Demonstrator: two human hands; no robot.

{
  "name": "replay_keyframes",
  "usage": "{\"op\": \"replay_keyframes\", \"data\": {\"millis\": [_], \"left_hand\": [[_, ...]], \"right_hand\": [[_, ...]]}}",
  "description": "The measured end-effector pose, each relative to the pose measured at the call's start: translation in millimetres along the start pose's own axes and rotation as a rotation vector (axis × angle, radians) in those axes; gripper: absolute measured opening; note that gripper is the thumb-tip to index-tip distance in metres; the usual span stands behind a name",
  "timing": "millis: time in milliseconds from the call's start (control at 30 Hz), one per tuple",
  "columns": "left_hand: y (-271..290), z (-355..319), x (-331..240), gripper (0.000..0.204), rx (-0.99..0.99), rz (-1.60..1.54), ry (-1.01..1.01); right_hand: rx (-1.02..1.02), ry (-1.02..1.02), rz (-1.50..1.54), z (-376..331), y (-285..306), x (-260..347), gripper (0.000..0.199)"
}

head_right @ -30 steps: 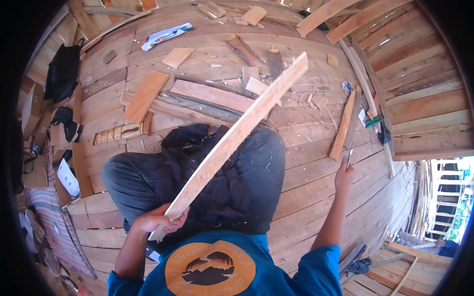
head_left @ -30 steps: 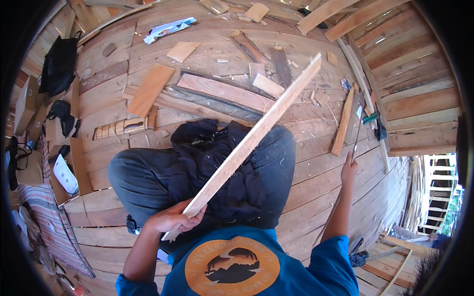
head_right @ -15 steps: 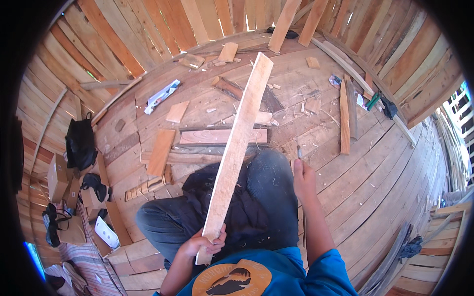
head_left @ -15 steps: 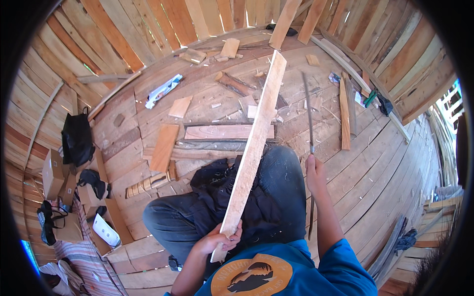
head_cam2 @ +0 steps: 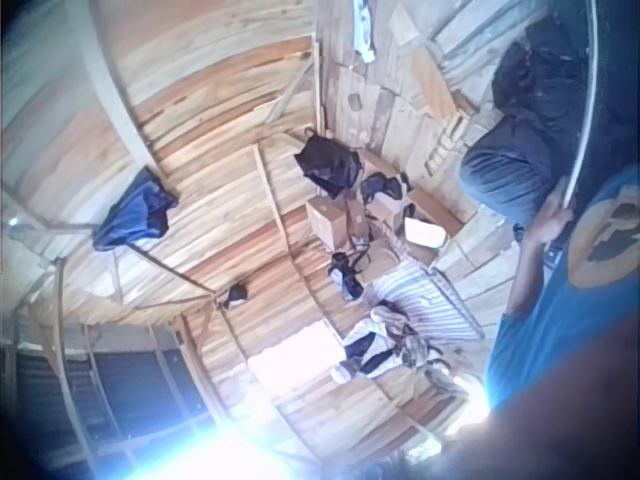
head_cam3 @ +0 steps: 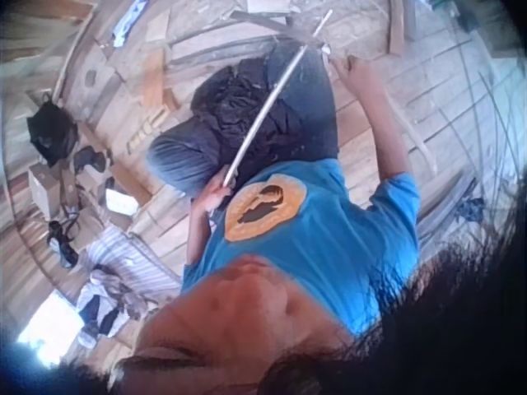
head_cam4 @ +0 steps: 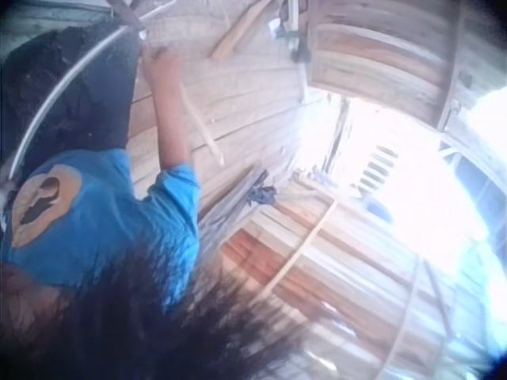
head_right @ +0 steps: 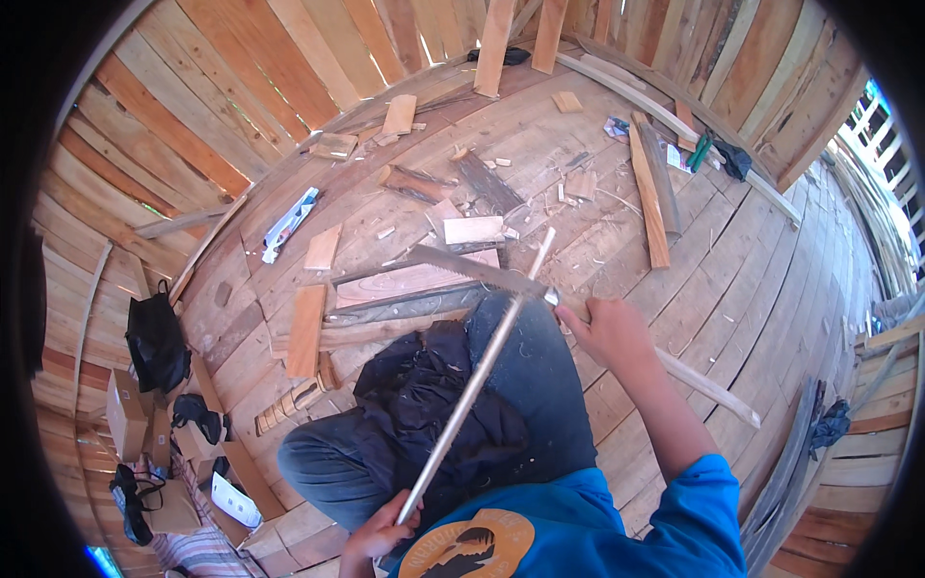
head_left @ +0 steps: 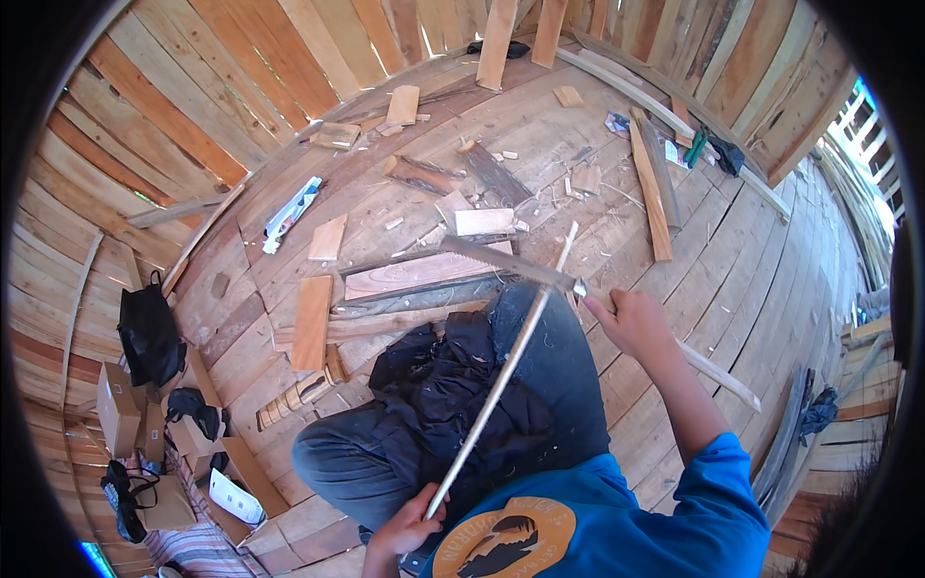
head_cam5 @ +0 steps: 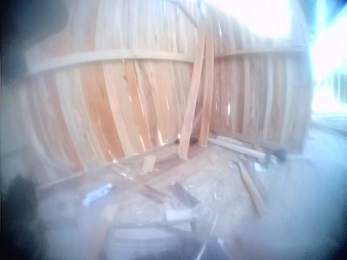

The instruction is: The person saws a wooden board and a wooden stick by hand while sitting on the floor, using a saw to cut through the wood.

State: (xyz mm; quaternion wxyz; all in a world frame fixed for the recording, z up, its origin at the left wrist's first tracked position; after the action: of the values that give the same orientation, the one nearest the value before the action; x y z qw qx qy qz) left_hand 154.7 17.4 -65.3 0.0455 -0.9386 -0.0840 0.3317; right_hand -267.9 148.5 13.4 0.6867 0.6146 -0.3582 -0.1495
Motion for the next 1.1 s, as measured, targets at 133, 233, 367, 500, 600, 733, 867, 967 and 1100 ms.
{"op": "replay_keyframes", "data": {"millis": [133,233,367,500,600,733,867,967,1100], "left_hand": [[-4,1,15,0.039,-0.008,0.026,0.078],[-6,1,4,0.037,-0.026,0.077,0.092],[-5,3,9,0.036,-0.05,0.162,0.084],[-1,5,14,0.032,-0.097,0.189,0.053],[-3,3,4,0.033,-0.115,0.206,0.071],[-5,1,4,0.033,-0.086,0.177,0.114],[-3,1,8,0.032,-0.087,0.159,0.083],[-6,2,-2,0.033,-0.086,0.185,0.12],[-1,6,7,0.034,-0.018,0.05,0.071]], "right_hand": [[0.144,0.025,-0.075,-30,-18,4,0.069],[0.119,-0.066,-0.078,-27,-20,-26,0.071],[0.08,-0.214,-0.098,-13,-5,-67,0.071],[0.181,-0.097,-0.115,-18,-18,-28,0.071],[0.143,-0.113,-0.124,-5,-15,-52,0.07],[0.151,-0.101,-0.127,7,-6,-53,0.07],[0.116,-0.013,-0.104,-3,-25,-35,0.068],[0.1,-0.075,-0.142,7,-13,-60,0.066],[0.12,-0.064,-0.137,10,-19,-46,0.067]]}}
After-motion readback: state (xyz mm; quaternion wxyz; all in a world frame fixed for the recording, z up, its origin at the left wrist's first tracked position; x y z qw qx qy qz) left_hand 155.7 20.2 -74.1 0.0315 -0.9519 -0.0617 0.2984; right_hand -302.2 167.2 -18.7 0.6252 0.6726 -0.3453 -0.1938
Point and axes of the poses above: each hand's wrist, its own z-axis towards the middle knuckle, its own y-axis out of the back of the hand, x = y × z, the point moved 8 cm from there along z, towards the middle knuckle, and after that the axes turned 13 degrees about y, right-handed, at the moved point
